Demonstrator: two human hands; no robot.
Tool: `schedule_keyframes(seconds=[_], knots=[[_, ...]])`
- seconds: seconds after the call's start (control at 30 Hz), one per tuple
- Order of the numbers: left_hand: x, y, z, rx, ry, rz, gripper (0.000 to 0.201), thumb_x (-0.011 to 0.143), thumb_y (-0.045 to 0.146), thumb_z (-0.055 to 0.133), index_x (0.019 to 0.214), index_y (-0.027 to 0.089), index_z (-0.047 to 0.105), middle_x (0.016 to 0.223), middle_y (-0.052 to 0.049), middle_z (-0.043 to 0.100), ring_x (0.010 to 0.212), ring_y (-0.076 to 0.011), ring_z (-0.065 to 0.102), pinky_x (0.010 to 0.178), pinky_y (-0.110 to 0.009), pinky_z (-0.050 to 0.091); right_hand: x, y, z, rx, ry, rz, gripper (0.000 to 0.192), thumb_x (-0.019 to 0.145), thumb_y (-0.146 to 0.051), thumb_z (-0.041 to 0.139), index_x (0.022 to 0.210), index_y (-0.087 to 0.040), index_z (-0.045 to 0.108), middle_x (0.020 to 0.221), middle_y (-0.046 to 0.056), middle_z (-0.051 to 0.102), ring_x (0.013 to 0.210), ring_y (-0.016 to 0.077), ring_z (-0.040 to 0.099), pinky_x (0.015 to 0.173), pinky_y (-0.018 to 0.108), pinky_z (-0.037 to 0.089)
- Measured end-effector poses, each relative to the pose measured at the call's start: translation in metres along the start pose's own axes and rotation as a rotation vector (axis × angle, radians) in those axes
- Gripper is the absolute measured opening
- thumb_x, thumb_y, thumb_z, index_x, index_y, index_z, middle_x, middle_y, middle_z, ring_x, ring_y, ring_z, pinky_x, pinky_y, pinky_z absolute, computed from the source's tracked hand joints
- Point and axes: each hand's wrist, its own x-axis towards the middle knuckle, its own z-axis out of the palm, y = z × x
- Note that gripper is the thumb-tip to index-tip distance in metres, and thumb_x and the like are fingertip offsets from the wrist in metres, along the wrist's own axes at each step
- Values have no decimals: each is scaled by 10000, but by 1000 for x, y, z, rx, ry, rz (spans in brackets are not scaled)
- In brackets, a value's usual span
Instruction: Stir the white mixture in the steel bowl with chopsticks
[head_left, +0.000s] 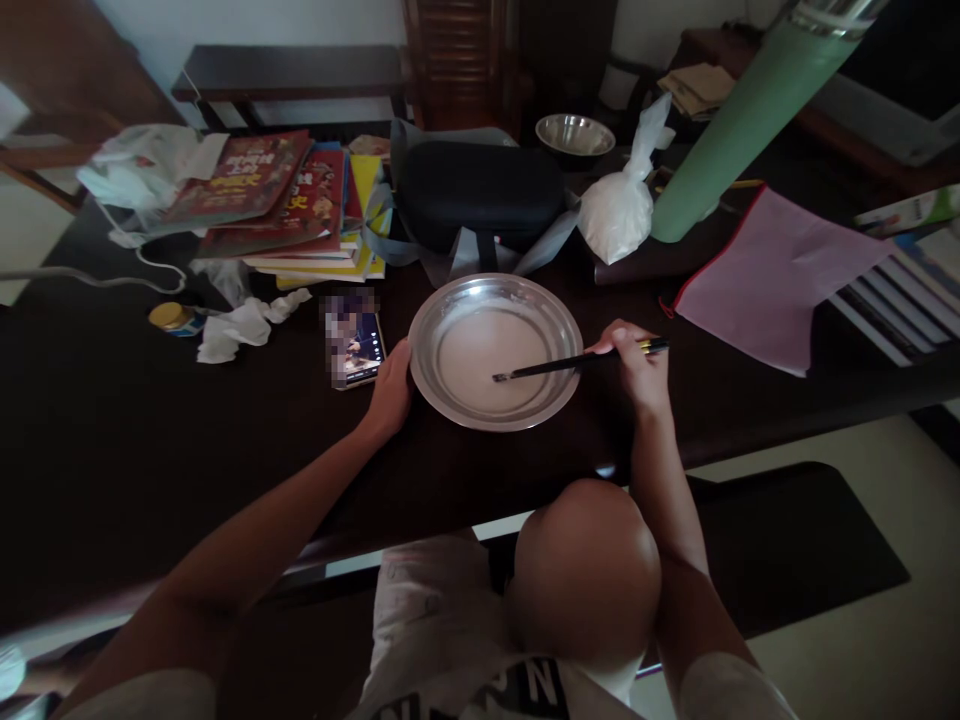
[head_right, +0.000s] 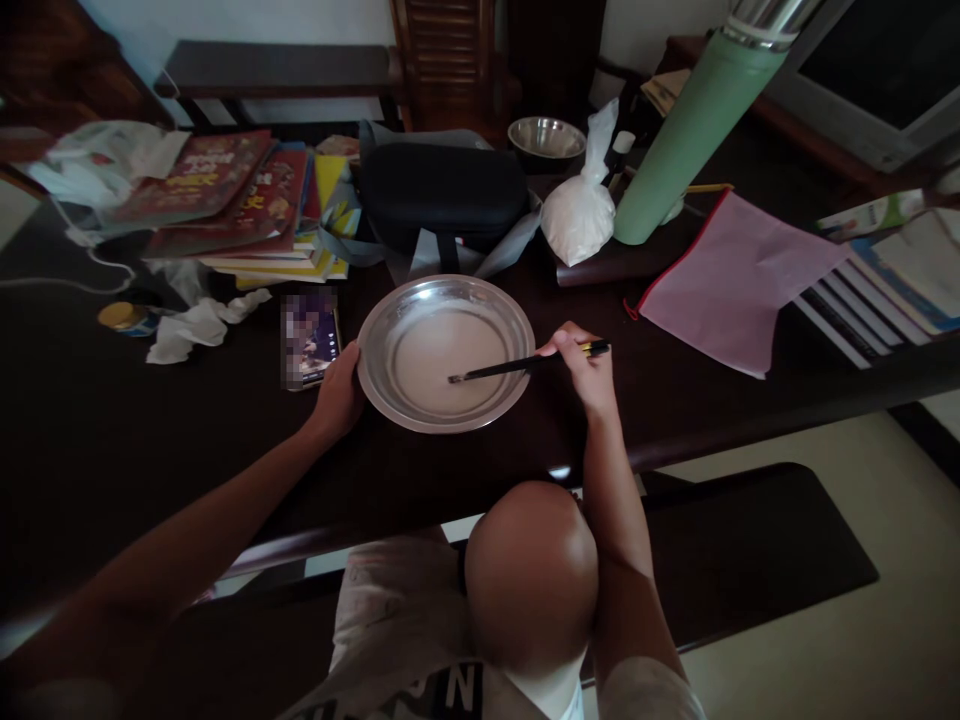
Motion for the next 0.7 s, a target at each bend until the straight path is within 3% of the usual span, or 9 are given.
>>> schedule_keyframes(seconds=[0.1,0.27,0.43,0.6,0.7], knots=[[-1,3,1,-24,-18,-11,506,1063,659,462,1024,242,745,1149,-89,804,1209,-300,702,1135,-447,545,0,0,1,-14,-98,-7,476,891,-717,781,709,-277,797,720,9,761,741,212,757,760,373,609],[-1,5,2,-24,5,-5,487,1045,667,507,938,240,717,1077,-100,807,1147,-317,700,1085,-458,568,2,0,-1,1,60,-16,527,873,-750,772,639,-277,754,640,-4,709,663,205,724,721,373,603],[0,2,1,-37,-15,-5,484,1068,649,495,1012,239,747,1133,-90,812,1171,-307,711,1120,-458,554,2,-1,1,-44,-74,-21,512,864,-760,778,689,-279,787,718,11,766,733,216,753,756,381,612],[-1,3,1,-39,-7,-10,517,1054,691,505,961,241,742,1076,-83,808,1114,-302,714,1061,-446,582,1,0,1,1,71,-26,525,888,-737,771,642,-274,748,630,-9,702,656,200,724,720,366,602],[-1,3,1,-54,16,-43,519,1030,713,524,921,248,726,1023,-74,795,1122,-297,717,1045,-435,600,0,0,1,33,-42,-28,470,906,-678,793,664,-276,786,660,-4,722,673,192,736,708,348,593]])
